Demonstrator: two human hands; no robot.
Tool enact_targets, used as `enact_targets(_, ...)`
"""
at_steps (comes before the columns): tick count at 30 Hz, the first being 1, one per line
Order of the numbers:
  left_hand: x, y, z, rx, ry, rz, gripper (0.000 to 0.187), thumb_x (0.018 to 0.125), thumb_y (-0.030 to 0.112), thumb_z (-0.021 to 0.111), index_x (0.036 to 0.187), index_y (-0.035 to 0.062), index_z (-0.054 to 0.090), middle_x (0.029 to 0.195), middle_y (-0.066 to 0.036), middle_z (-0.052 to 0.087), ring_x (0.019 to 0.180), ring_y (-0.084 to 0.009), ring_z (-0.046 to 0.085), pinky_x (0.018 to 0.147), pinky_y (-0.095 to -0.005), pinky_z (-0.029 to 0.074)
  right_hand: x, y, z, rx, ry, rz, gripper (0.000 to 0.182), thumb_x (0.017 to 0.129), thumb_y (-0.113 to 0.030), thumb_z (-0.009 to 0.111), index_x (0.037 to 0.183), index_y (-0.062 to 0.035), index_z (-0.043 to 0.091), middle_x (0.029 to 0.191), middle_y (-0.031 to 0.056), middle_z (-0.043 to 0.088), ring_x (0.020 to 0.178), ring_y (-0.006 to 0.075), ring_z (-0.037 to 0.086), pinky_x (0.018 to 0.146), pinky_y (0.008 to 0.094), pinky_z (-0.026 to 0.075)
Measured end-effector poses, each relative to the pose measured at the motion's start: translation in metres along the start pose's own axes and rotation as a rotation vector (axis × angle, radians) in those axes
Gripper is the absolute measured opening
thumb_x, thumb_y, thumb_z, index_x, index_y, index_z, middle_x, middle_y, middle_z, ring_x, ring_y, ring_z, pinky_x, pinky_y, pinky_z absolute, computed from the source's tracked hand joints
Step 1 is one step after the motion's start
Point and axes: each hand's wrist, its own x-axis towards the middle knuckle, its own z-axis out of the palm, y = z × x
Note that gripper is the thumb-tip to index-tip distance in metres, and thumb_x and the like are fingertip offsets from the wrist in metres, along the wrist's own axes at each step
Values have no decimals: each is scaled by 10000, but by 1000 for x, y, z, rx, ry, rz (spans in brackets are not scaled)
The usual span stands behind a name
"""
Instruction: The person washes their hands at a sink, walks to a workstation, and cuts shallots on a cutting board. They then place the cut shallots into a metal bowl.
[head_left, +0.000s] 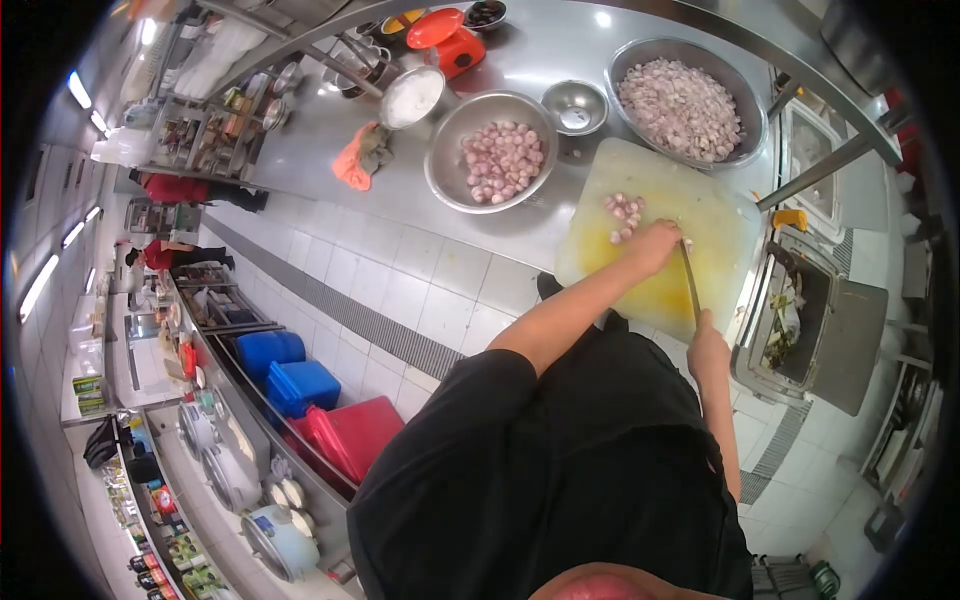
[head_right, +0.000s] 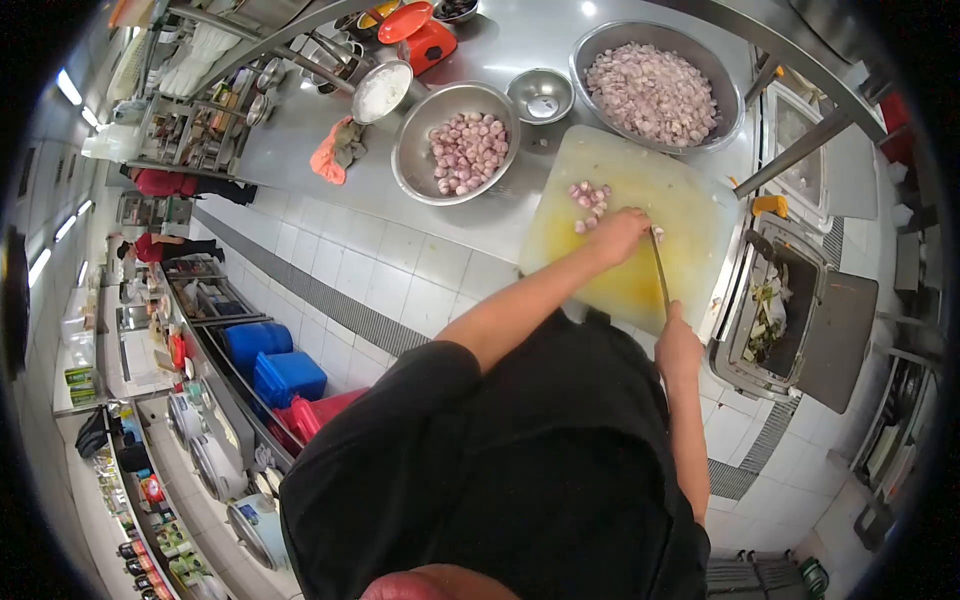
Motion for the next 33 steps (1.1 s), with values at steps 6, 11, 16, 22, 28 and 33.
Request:
enact_targets(6,-4,-5,9,-75,139,51,175,805,-2,639,959,31,716,1005,-163,695,1026,-359,659,884,-456,537,6,-1,7,1,2,-5,421,926,-1,491,1346,-36,474,911,273,717,888,460,710,752,552,543)
enact_targets(11,3,-18,14,26,28,54,170,855,2,557,940,-7,705,961,-225,693,909,-411,675,841,-498,541,1,12,20,140,179,-140,405,959,-42,453,1358,-90,500,949,260,719,918,465,699,777,573,533)
enact_targets(16,3,-1,-2,-121,88,115,86,869,29,615,875,0,696,922,-204,681,936,-411,651,836,-508,511,9,8,7,114,98,-64,324,901,-26,519,1222,-58,492,856,226,714,835,432,708,711,542,547)
enact_targets(22,-3,-4,2,-34,132,104,31,855,-4,664,883,-4,678,905,-188,678,884,-396,655,795,-468,522,7,3,8,80,114,-109,262,895,-42,542,1154,-40,499,796,193,712,738,386,722,624,504,559)
enact_targets(28,-7,-8,4,2,148,138,19,858,-3,663,875,-10,670,893,-180,676,869,-392,650,775,-475,515,8,-1,11,71,108,-101,297,881,-40,558,1170,-45,490,776,180,706,738,390,718,620,510,554)
enact_targets(33,-1,-9,5,28,149,140,13,855,-3,662,865,-1,656,881,-177,661,881,-392,638,779,-478,508,12,-6,3,56,82,-81,331,879,-29,552,1201,-45,479,784,188,704,771,412,715,649,520,555)
